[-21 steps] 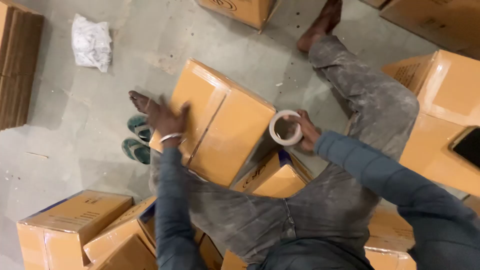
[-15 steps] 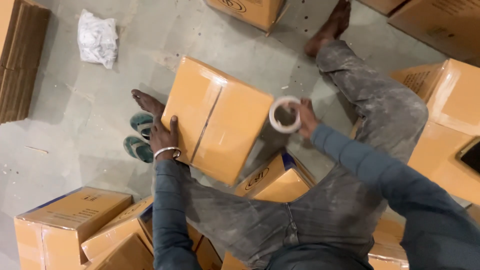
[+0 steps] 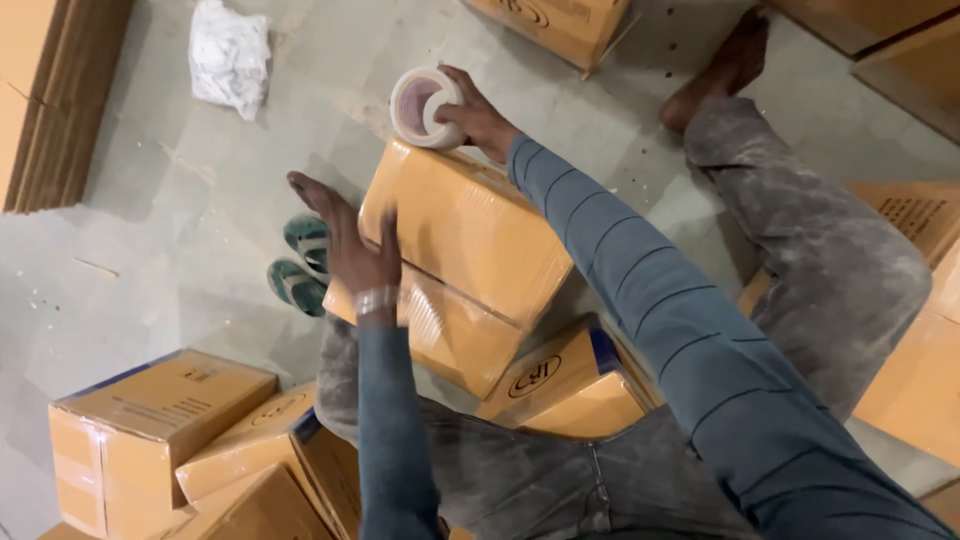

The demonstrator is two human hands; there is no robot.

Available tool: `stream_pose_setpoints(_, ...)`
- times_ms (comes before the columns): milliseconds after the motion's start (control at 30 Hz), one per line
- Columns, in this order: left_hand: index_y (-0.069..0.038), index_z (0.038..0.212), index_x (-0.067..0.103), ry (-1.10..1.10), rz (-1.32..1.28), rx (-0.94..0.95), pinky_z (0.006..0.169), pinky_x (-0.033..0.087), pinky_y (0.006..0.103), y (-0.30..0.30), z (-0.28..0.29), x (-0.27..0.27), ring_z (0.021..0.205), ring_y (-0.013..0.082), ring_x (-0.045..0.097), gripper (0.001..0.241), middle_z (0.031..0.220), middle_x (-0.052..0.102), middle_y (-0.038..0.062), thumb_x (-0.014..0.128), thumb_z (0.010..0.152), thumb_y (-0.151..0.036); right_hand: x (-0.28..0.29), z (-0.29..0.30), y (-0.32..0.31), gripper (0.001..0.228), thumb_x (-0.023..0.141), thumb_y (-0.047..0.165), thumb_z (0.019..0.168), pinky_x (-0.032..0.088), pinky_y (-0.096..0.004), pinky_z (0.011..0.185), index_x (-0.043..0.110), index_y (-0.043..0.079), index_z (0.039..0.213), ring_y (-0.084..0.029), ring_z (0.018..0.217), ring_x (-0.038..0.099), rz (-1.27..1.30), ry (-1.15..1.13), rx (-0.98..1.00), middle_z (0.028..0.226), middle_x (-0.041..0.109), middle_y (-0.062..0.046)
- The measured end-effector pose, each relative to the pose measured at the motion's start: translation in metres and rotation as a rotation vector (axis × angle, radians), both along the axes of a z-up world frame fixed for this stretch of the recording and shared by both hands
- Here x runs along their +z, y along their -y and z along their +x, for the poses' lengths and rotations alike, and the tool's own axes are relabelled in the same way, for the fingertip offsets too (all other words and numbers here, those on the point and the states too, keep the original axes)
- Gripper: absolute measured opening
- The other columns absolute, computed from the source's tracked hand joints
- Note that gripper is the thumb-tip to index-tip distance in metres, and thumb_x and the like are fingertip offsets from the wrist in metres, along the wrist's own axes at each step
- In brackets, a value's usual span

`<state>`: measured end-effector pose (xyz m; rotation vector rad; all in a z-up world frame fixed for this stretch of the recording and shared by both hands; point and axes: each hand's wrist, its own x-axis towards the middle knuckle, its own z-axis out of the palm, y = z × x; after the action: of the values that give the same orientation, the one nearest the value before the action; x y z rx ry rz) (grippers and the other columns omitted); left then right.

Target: Packing objects into cardboard boxes with foam padding and sealing them with tape.

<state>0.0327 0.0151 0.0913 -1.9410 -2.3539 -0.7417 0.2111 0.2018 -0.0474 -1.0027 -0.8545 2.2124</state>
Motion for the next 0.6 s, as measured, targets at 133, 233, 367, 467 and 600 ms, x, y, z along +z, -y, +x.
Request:
stream_pose_setpoints(133,-0.001,0.147,0.057,0.155,-0.138,0.058,0.115,0.041,0.0510,-0.102,-0.009,-0.097,0.141,0.0424,0.046,0.067,0.155,0.047,0.024,0.058,0.106,-0.054,-0.004,0.008,-0.009,0.082,0.067,0.010,0.089,0.061,-0.046,0.095,0.028,0.033,0.158,-0.026,0.115,0.062,-0.055,-0.033,-0.032,0.133,0.054,-0.010)
stream_pose_setpoints(233,-0.012,0.137,0.064,0.221,-0.471,0.200,0.104,0.046,0.0530,-0.134,0.028,-0.069,0.127,0.0434,0.055,0.071,0.137,0.060,0.023,0.042,0.099,-0.068,-0.020,0.024,-0.008,0.084,0.068,0.011,0.090,0.058,-0.041,0.100,0.025,0.038,0.157,-0.018,0.122,0.057,-0.074,0.054,0.032,0.133,0.051,-0.005)
stream_pose_setpoints(367,-0.023,0.117,0.077,0.113,-0.675,0.390,0.093,0.051,0.0542,-0.142,0.022,-0.083,0.107,0.0413,0.068,0.079,0.110,0.075,0.017,0.032,0.089,-0.082,-0.023,0.052,-0.011,0.077,0.066,0.010,0.091,0.058,-0.040,0.089,0.034,0.033,0.157,-0.018,0.112,0.060,-0.034,-0.001,0.029,0.127,0.057,-0.006)
stream_pose_setpoints(467,-0.022,0.113,0.079,0.084,-0.640,0.396,0.089,0.052,0.0553,-0.138,0.022,-0.089,0.103,0.0418,0.069,0.080,0.105,0.075,0.017,0.033,0.089,-0.084,-0.019,0.115,0.004,0.068,0.065,0.011,0.090,0.056,-0.036,0.081,0.041,0.025,0.152,-0.014,0.103,0.059,-0.002,0.066,0.113,0.132,0.054,0.003)
stream_pose_setpoints(600,-0.024,0.112,0.080,0.085,-0.638,0.426,0.087,0.052,0.0562,-0.140,0.032,-0.077,0.100,0.0417,0.069,0.078,0.101,0.076,0.017,0.034,0.090,-0.083,-0.019,0.205,0.041,0.057,0.071,0.012,0.092,0.047,-0.033,0.067,0.042,0.014,0.141,-0.013,0.079,0.057,-0.021,0.242,0.306,0.094,0.060,-0.008)
